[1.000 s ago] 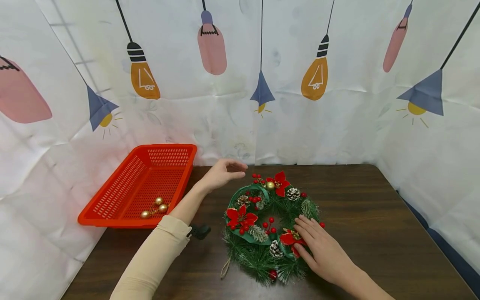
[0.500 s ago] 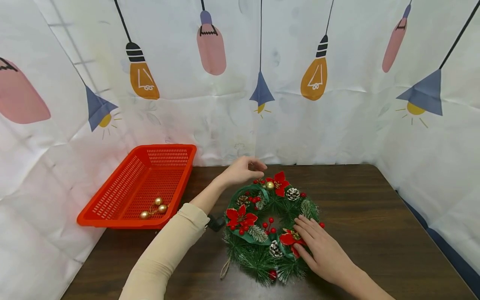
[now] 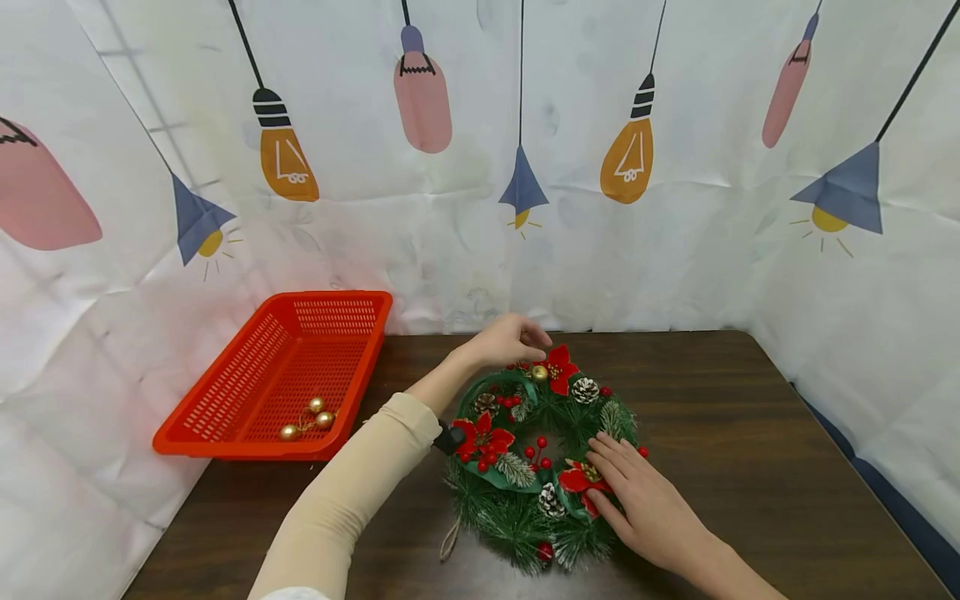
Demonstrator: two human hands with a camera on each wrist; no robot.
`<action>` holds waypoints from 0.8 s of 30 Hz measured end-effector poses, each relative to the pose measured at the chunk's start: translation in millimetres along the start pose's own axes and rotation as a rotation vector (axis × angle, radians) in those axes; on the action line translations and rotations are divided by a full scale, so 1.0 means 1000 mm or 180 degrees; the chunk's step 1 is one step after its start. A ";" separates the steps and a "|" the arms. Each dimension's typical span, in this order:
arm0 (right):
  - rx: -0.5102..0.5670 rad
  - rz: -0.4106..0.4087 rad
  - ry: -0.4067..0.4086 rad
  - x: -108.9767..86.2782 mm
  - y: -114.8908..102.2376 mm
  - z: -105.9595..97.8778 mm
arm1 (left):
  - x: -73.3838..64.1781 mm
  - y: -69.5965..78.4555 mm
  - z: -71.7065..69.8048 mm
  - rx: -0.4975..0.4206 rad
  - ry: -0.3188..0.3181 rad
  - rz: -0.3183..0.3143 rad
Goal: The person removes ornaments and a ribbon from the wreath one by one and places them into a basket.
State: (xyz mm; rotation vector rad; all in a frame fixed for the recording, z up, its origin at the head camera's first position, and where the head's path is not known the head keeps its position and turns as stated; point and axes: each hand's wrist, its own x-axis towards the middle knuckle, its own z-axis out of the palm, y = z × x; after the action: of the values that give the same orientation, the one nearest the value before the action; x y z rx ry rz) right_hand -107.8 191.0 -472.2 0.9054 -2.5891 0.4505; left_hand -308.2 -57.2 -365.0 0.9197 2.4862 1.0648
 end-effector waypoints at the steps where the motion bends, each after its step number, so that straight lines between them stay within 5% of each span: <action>1: 0.0000 0.0001 0.0002 0.000 0.000 0.000 | 0.000 0.001 0.000 0.0009 -0.0023 -0.0016; 24: -0.0014 0.0010 -0.0014 -0.001 0.002 0.002 | 0.005 -0.008 0.008 0.0267 -0.0381 -0.0047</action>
State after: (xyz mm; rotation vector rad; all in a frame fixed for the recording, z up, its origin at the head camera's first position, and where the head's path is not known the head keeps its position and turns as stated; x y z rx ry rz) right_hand -109.0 192.4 -474.4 0.9019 -2.5949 0.4438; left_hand -311.6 -54.0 -376.1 0.9581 2.4509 0.8799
